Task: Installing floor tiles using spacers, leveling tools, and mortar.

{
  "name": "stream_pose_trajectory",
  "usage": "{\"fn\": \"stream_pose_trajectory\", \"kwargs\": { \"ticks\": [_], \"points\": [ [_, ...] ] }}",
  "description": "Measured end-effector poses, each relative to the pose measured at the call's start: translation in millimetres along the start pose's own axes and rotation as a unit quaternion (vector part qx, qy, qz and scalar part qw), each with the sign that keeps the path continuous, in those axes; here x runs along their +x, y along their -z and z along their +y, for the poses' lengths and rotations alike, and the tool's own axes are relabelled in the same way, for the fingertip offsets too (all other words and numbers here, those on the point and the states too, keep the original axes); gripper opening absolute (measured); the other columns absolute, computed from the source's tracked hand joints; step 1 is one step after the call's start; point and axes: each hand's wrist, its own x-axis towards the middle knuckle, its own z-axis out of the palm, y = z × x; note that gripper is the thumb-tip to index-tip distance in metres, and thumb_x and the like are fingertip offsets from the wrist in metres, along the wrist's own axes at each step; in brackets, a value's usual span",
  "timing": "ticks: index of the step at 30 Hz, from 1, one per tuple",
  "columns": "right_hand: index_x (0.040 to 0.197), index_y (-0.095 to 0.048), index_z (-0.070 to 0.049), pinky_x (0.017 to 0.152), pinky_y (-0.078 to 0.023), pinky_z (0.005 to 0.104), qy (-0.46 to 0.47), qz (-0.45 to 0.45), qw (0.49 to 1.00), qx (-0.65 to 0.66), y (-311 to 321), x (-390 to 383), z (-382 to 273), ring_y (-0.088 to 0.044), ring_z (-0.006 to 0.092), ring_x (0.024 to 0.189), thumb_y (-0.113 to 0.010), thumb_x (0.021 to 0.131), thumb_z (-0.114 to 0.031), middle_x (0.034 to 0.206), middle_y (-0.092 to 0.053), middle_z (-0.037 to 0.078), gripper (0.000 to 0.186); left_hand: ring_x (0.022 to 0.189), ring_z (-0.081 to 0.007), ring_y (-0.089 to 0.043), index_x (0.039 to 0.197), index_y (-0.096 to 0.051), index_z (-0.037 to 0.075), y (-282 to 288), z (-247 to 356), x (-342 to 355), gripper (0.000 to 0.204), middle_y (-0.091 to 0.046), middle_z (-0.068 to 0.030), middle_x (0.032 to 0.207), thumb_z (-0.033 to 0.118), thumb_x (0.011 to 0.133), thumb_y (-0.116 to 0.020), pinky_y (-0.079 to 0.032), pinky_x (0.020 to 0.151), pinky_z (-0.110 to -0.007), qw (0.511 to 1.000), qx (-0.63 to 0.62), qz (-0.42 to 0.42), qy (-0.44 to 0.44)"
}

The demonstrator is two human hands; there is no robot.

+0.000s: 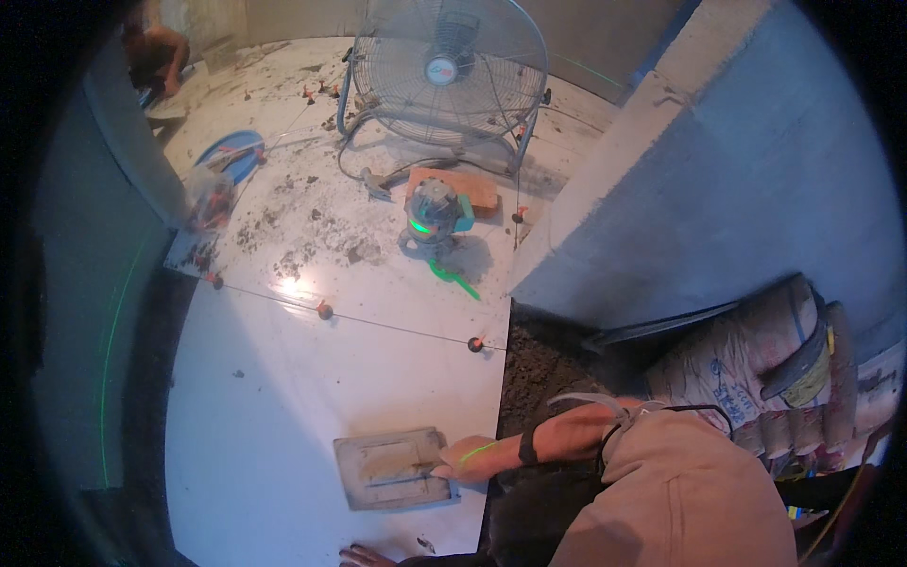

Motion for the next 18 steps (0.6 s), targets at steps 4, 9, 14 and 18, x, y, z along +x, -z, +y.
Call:
{"fn": "stream_pose_trajectory", "kwargs": {
  "ticks": [4, 9, 14, 18],
  "points": [
    [0.096, -0.055, 0.0, 0.078, -0.047, 0.0502, 0.128, -0.01, 0.991, 0.034, -3.4, 2.5, -3.3, -0.061, 0.0448, 0.086, -0.045, 0.095, -0.047, 0.089, -0.064, 0.025, 0.049, 0.136, -0.0427, -0.029, 0.147, -0.025, 0.016, 10.9, -6.4, -1.4, 0.06, -0.02, -0.0155, 0.155, 0.022, 0.091, -0.045, -0.052, 0.074, -0.055, 0.998, -0.017, -0.053, -0.031],
    [0.094, -0.056, 0.0, 0.077, -0.048, 0.0505, 0.032, -0.054, 0.997, -0.053, -5.1, -3.3, 11.5, -0.062, 0.0429, 0.086, -0.045, 0.094, -0.048, 0.087, -0.064, 0.024, 0.049, 0.136, -0.0428, -0.028, 0.148, -0.023, 0.016, 33.1, -12.6, 7.7, 0.064, -0.019, -0.0161, 0.155, 0.028, 0.09, -0.047, -0.052, 0.076, -0.055, 0.996, -0.04, -0.073, -0.031],
    [0.093, -0.06, -0.002, 0.077, -0.049, 0.0485, 0.04, 0.019, 0.998, -0.049, -9.8, -5.2, 36.4, -0.063, 0.041, 0.084, -0.047, 0.094, -0.043, 0.094, -0.064, 0.023, 0.043, 0.137, -0.0417, -0.026, 0.148, -0.024, 0.017, 35.4, -13.7, 5.0, 0.065, -0.017, -0.0144, 0.156, 0.027, 0.089, -0.049, -0.053, 0.076, -0.053, 0.991, -0.063, -0.109, -0.042],
    [0.129, -0.049, -0.007, 0.06, -0.048, 0.0387, -0.171, 0.426, 0.78, 0.424, 35.4, -17.8, 98.3, -0.058, 0.0266, 0.062, -0.047, 0.094, -0.017, 0.084, -0.06, 0.014, 0.036, 0.138, -0.0399, -0.025, 0.148, -0.025, 0.019, 17.6, -7.8, 1.6, 0.062, -0.015, -0.0119, 0.157, 0.02, 0.09, -0.047, -0.054, 0.075, -0.051, 0.983, -0.109, -0.143, -0.029]
  ]
}}
